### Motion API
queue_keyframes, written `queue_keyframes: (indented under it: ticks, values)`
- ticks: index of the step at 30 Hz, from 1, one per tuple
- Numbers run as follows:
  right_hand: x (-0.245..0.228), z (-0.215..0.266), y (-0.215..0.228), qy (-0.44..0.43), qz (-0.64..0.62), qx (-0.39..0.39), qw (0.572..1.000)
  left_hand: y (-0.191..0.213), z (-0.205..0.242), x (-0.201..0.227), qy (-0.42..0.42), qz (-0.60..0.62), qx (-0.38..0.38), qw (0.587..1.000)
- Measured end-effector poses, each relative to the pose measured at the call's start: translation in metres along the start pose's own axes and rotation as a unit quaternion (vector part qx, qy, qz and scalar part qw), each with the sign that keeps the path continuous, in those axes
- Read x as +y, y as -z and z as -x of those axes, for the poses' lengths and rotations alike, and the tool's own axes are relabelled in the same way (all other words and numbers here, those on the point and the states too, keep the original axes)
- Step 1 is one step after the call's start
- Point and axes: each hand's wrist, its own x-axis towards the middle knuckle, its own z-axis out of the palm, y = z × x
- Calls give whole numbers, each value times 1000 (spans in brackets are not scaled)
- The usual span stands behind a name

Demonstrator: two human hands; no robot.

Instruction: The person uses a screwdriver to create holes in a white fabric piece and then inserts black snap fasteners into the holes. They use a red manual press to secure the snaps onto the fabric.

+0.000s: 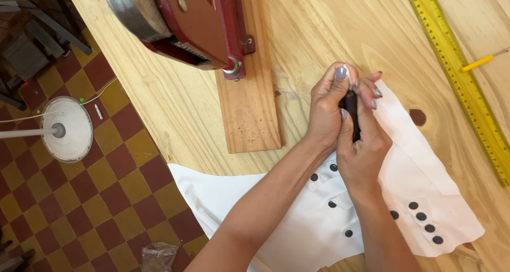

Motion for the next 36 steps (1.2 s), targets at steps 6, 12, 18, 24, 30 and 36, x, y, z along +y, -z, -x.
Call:
queue_keyframes:
  ticks: [6, 12, 18, 24, 30, 36]
  values:
    - [-6, -2, 2, -18, -6, 2, 1000, -1, 0, 7, 8, 25, -2, 1000]
    - [-11, -6, 1, 2, 7, 6, 1000, 12, -4, 5, 38, 58, 1, 998]
    - [-1, 3, -2, 9, 51, 7, 999, 8, -6, 16, 54, 122, 19, 991]
    - [3, 7, -2, 14, 77, -4, 997, -4, -9, 19, 32, 11, 112, 993]
    - [-1, 0, 2, -10, 53, 0, 999, 4, -7, 11, 55, 7, 105, 993]
    - [5, 5, -2, -29, 4, 0, 1000, 6, -3, 2, 63, 50, 54, 995]
